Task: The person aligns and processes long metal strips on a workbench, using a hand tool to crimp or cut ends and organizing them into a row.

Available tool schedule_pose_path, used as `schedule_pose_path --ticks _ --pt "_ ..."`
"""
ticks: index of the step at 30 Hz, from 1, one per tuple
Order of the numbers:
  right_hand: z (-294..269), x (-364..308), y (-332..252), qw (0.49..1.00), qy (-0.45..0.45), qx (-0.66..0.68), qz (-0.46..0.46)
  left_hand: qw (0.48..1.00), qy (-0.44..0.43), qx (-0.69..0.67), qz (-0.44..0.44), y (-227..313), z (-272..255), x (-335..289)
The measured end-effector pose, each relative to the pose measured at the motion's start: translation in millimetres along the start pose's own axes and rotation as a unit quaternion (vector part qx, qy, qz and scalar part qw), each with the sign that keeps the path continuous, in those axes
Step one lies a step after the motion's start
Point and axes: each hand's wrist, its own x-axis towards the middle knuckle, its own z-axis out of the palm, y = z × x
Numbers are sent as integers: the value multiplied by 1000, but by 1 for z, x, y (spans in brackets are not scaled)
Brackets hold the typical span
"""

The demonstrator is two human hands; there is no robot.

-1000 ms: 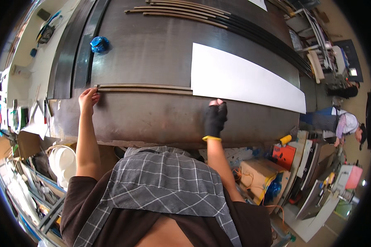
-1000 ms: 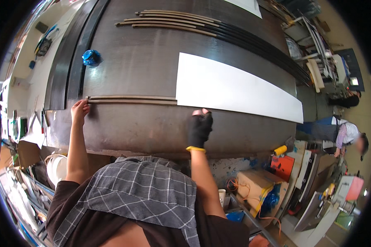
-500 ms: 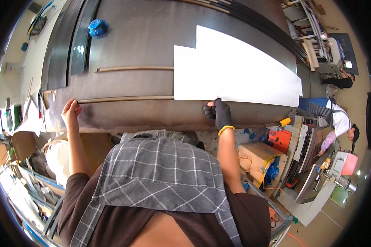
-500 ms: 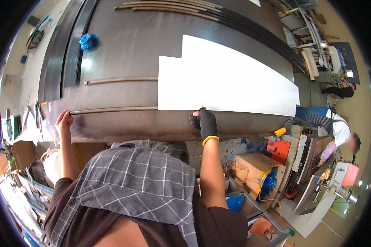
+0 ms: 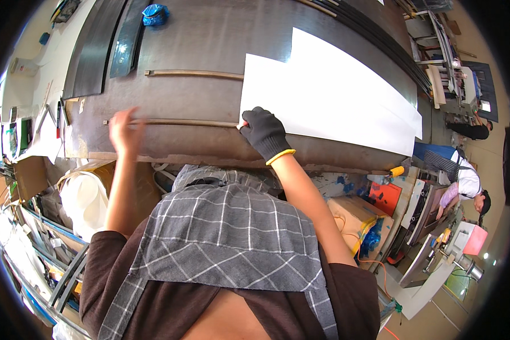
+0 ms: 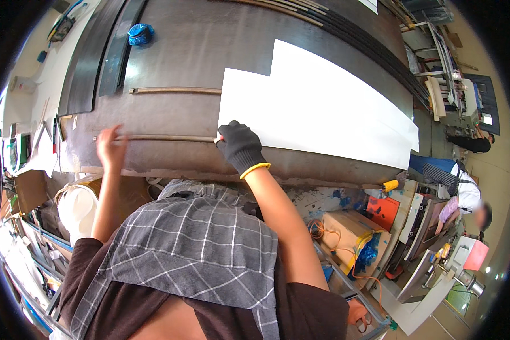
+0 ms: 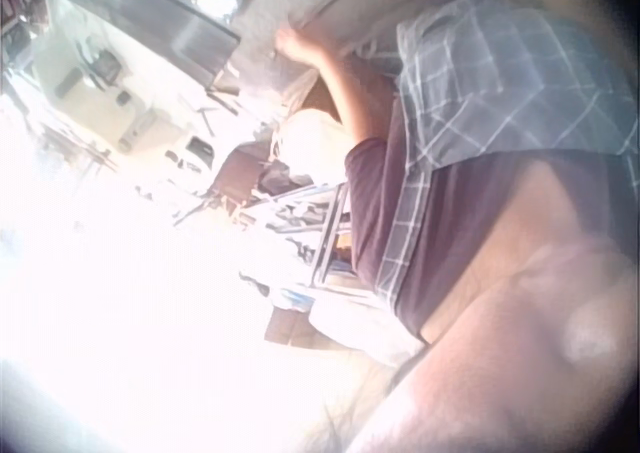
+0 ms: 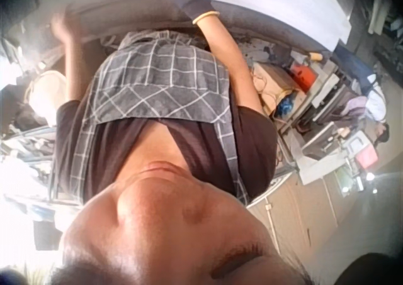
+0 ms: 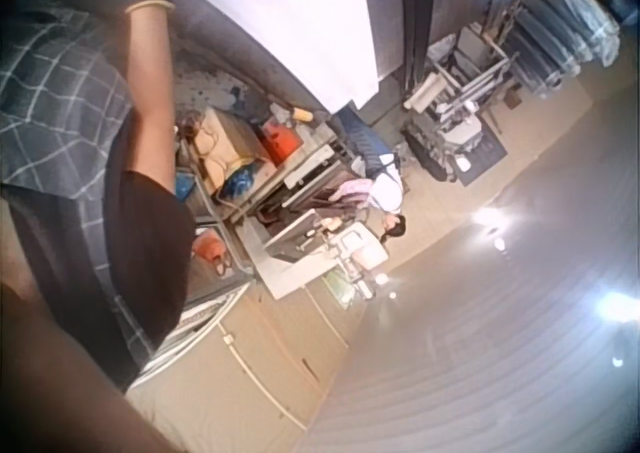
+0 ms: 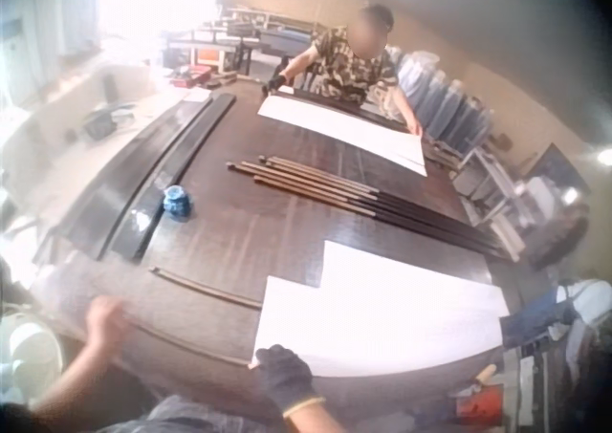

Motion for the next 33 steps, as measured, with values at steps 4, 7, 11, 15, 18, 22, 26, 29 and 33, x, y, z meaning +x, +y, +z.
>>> schedule_pose_path --ticks 4,7,11,15,18,22,26,29,33 --pt "8 6 7 1000 10 -1 -17 971 -151 -129 132 119 23 -9" --pt "7 3 4 1000 20 19 -8 977 -145 -123 99 148 50 -22" --pt "5 2 0 999 5 21 25 981 -119 -109 103 150 59 -26" --pt "3 -5 -13 998 42 6 49 982 -110 -110 105 153 58 -26" --pt "17 -7 2 991 102 35 78 982 -104 -111 110 151 59 -28" --pt "21 -12 11 992 109 24 64 983 -100 -108 108 148 60 -30" --pt "6 -14 -4 998 61 9 16 983 -100 -113 106 146 61 -28" --pt "11 -8 -11 997 68 -28 19 982 -107 -114 105 147 59 -28" --pt "17 -8 37 954 200 115 190 981 -118 -112 108 144 53 -29"
